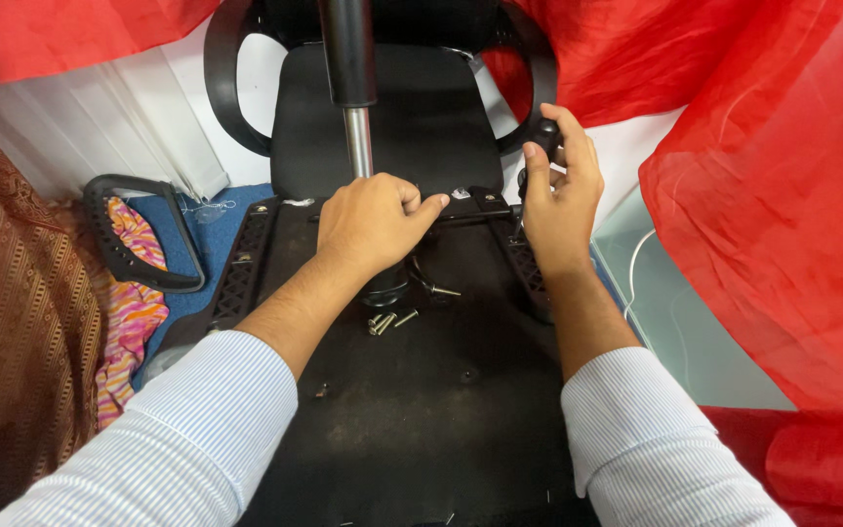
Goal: The person uses a screwdriver to tighten screws on the underside of an office chair, securing the base to the seat. They rotate the chair and adjust their grip to access different screw locations while working on the inverted chair.
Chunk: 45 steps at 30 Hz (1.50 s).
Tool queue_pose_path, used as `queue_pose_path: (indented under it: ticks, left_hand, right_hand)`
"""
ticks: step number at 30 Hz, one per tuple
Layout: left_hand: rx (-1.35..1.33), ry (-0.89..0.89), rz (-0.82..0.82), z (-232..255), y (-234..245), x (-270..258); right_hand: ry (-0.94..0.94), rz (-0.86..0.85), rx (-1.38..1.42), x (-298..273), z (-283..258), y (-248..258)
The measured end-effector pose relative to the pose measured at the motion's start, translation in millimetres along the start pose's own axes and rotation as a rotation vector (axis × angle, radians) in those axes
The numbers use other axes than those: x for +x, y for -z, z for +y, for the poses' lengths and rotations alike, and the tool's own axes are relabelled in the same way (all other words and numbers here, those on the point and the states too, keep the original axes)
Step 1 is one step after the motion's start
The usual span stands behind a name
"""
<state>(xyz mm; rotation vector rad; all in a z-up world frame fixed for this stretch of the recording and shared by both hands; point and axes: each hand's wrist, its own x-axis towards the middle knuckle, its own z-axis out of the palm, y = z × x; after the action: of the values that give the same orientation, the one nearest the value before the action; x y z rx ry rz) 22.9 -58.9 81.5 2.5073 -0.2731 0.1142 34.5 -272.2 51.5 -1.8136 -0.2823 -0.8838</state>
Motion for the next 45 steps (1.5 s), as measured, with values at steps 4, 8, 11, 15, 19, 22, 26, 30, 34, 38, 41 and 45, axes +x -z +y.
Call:
queue_pose_path:
  ticks: [4,8,11,15,19,22,26,30,34,38,41,45]
  left_hand:
    - [0.008,0.001,-0.003,-1.6,0.6,0.2]
    - [0.013,0.012,0.012,-3.5,0.4,-0.5]
    - [0.012,0.025,0.029,-1.4,-1.9,0.8]
    - [0.002,0.048,0.015,-1.1,-3.5,1.7]
    - [0.009,0.018,0.056,-2.6,-4.5,1.0]
    - [0.009,0.015,0.059,-3.0,-4.6,0.9]
    - [0.013,0.017,0.051,-3.1,-4.8,1.6]
    - [0.025,0.001,0.064,-3.9,-5.2,1.1]
    - [0.014,-0.006,0.067,-4.0,-5.1,1.1]
    - [0.011,0.009,0.043,-3.2,-4.8,1.7]
    - [0.018,0.003,0.050,-3.3,-4.4,1.5]
    - [0.016,0.021,0.020,-2.9,-4.1,1.4]
  right_hand:
    - [-0.038,0.001,0.035,-1.9,1.9,1.9]
    - [-0.033,0.035,0.141,-2.9,2.6,7.8]
    - [0.051,0.050,0.043,-2.7,3.6,12.6]
    - [0.066,0.062,0.110,1.6,10.9,15.5]
    - [0.043,0.025,0.130,3.0,20.1,20.3]
    - [0.061,0.022,0.169,1.4,19.3,18.3]
    - [0.078,0.062,-0.002,0.1,11.5,18.4]
    - [0.030,0.044,0.012,4.1,10.8,20.2]
    - [0.054,-0.004,0.145,4.1,13.2,18.5]
    - [0.092,-0.025,0.138,-2.7,12.4,14.6]
    - [0.139,0.010,-0.023,-2.4,13.8,13.8]
    - [0.013,0.004,0.087,0.2,20.0,16.7]
